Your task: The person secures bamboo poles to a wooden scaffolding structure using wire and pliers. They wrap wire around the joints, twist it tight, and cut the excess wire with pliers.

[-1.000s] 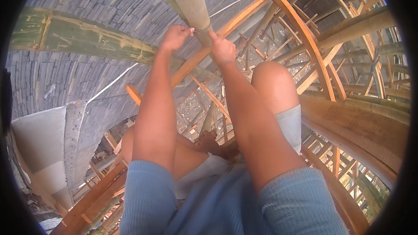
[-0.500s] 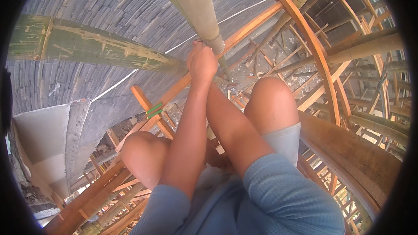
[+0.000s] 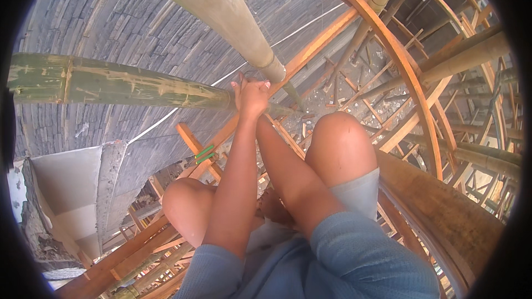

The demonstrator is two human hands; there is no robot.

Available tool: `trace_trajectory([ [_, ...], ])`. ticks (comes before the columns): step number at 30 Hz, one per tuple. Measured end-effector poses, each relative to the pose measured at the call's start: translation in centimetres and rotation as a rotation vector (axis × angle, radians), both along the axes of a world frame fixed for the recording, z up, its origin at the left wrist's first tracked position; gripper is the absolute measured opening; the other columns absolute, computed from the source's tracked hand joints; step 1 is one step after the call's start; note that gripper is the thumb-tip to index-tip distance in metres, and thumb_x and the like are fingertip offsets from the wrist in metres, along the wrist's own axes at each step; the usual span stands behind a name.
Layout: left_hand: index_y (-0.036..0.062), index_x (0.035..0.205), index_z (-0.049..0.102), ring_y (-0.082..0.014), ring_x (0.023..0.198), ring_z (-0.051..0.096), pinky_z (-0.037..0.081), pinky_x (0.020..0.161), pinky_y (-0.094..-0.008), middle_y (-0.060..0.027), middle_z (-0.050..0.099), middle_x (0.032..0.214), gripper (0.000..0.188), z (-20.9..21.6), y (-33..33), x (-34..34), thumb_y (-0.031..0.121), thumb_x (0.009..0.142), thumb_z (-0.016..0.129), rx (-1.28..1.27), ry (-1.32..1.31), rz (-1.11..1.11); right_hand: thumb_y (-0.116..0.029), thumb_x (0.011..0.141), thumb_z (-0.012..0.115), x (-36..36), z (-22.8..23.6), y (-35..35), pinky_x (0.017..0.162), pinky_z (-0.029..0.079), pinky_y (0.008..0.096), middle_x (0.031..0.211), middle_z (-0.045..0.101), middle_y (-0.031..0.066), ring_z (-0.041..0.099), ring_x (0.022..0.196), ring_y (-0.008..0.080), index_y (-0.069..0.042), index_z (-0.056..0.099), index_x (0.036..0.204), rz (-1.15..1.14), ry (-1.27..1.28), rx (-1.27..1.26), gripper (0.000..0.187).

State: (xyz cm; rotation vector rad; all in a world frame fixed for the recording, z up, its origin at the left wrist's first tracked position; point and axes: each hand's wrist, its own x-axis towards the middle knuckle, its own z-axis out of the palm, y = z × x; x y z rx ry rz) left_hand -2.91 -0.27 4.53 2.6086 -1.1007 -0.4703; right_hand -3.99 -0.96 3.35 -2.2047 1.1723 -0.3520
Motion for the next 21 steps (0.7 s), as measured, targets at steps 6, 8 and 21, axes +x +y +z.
trace_trajectory([
  [6,-0.0043,0.099,0.074,-0.0198,0.077,0.066,0.050,0.075,-0.0382,-0.0139,0.075,0.089,0.031,-1.1,3.5,2.5,0.025,0.097,0.063,-0.435,0.489,0.321,-0.036,0.090,0.062,-4.3,-5.0,1.1,0.107,0.033,0.0600,0.147,0.038,0.0166,0.039,0.135,0.0334,-0.014,0.045,0.145,-0.510,-0.048,0.603,0.061],
  [8,-0.0038,0.105,0.074,-0.0164,0.078,0.065,0.050,0.074,-0.0360,-0.0103,0.075,0.089,0.031,-0.6,3.3,2.7,0.024,0.098,0.063,-0.445,0.635,0.335,-0.032,0.086,0.066,-4.6,-2.1,-0.7,0.108,0.037,0.0489,0.141,0.044,0.0200,0.045,0.131,0.0348,-0.014,0.052,0.139,-0.464,-0.068,0.478,0.058],
  [21,0.0007,0.100,0.064,-0.0215,0.084,0.064,0.050,0.078,-0.0370,-0.0136,0.070,0.093,0.025,3.9,0.6,3.5,0.025,0.097,0.060,-0.269,0.386,0.304,-0.009,0.093,0.059,-1.9,-4.0,-2.1,0.084,0.052,0.0334,0.113,0.069,0.0139,0.067,0.098,0.0210,0.005,0.061,0.123,-0.223,-1.082,1.295,0.033],
])
